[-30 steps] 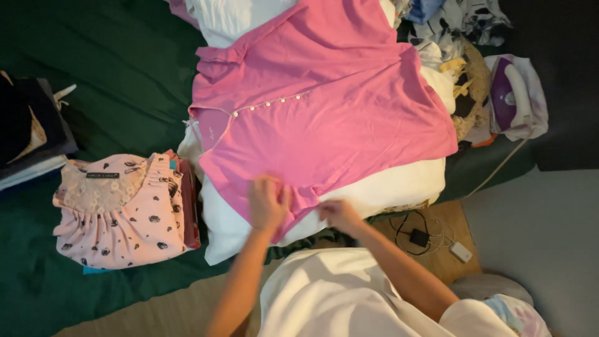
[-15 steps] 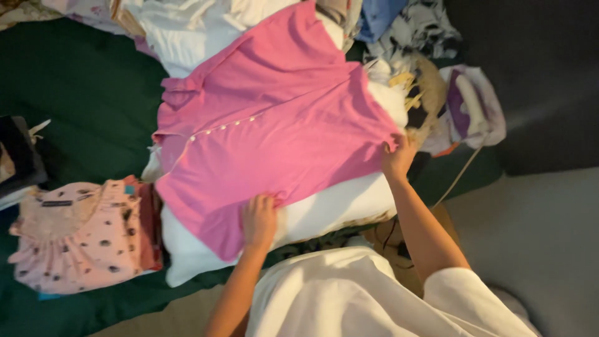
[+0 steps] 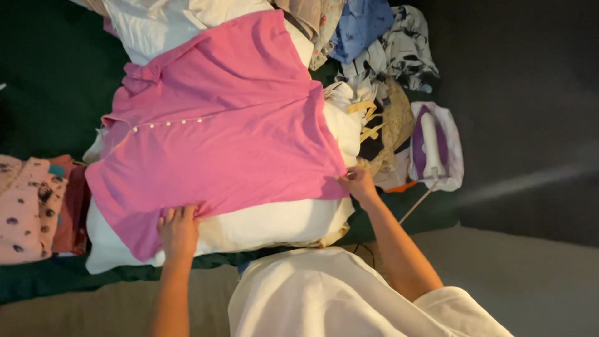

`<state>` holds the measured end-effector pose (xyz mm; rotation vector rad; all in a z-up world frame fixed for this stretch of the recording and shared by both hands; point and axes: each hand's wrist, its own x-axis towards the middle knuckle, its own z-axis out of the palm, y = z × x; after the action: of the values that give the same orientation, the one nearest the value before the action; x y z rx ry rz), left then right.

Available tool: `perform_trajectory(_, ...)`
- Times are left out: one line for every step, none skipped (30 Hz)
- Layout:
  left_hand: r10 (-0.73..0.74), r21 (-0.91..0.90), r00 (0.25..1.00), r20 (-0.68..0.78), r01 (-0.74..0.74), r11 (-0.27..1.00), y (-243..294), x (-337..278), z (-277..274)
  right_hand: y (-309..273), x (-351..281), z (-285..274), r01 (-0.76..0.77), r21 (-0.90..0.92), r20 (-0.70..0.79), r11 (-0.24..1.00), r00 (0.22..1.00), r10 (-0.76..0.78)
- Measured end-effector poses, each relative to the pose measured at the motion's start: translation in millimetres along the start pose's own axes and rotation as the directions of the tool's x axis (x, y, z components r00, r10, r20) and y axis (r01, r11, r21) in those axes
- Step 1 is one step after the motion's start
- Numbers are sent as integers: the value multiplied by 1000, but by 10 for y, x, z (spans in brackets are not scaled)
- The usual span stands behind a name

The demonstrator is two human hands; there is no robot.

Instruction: The person irons a pink patterned top and a pink sleeveless top on a white pillow placed on a bed. They smooth the fabric with their hands, use a purple iron to press the garments, and then fold them neatly.

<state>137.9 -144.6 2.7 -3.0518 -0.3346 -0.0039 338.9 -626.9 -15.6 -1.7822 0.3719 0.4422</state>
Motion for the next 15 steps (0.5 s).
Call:
perform_trajectory(-15,6,1000,0,15,1000,14,12,53,9,-11,-37,4,-2,15,1000,1000,-4)
perform_trajectory(-25,34,999,41,23,999,16,19,105,18,-27,-66,-12,18,76,1000,997,10)
perform_trajectory(-31,61,996,84,26,998,3,37,154,26,-62,-91,-31,38,132,999,991,25)
perform_trajectory(-41,66,996,84,35,997,-19,27,167,-194,-210,-118,-29,37,143,999,990,24)
perform_trajectory(-50,69,991,121,41,997,-37,42,187,-420,-347,-152,-83,182,139,980,989,57)
perform_trajectory(-58,73,986,158,47,996,-59,59,206,-649,-484,-184,-134,323,142,937,986,92)
perform_trajectory(-67,76,986,156,55,996,-54,70,188,-455,-384,-296,-132,321,149,938,985,88)
perform_trajectory(-89,90,970,227,70,993,-55,82,170,-263,-281,-401,-124,272,211,954,975,66)
perform_trajectory(-110,105,948,299,82,991,-72,82,153,-58,-194,-492,-114,224,273,968,961,50)
perform_trajectory(-116,109,947,299,87,990,-55,90,90,8,-123,-491,-114,224,279,968,959,48)
perform_trajectory(-128,110,930,344,95,989,-29,107,28,71,-52,-500,-85,115,362,990,931,38)
perform_trajectory(-139,112,911,389,103,988,-8,126,-34,132,19,-503,-45,7,443,999,896,37)
perform_trajectory(-147,116,911,385,111,987,-37,150,30,3,76,-494,-40,8,450,999,892,33)
perform_trajectory(-147,120,908,392,107,987,-71,174,98,-123,132,-479,-19,-84,467,996,883,56)
perform_trajectory(-144,123,903,405,102,987,-99,153,176,-215,152,-473,-1,-177,479,984,873,87)
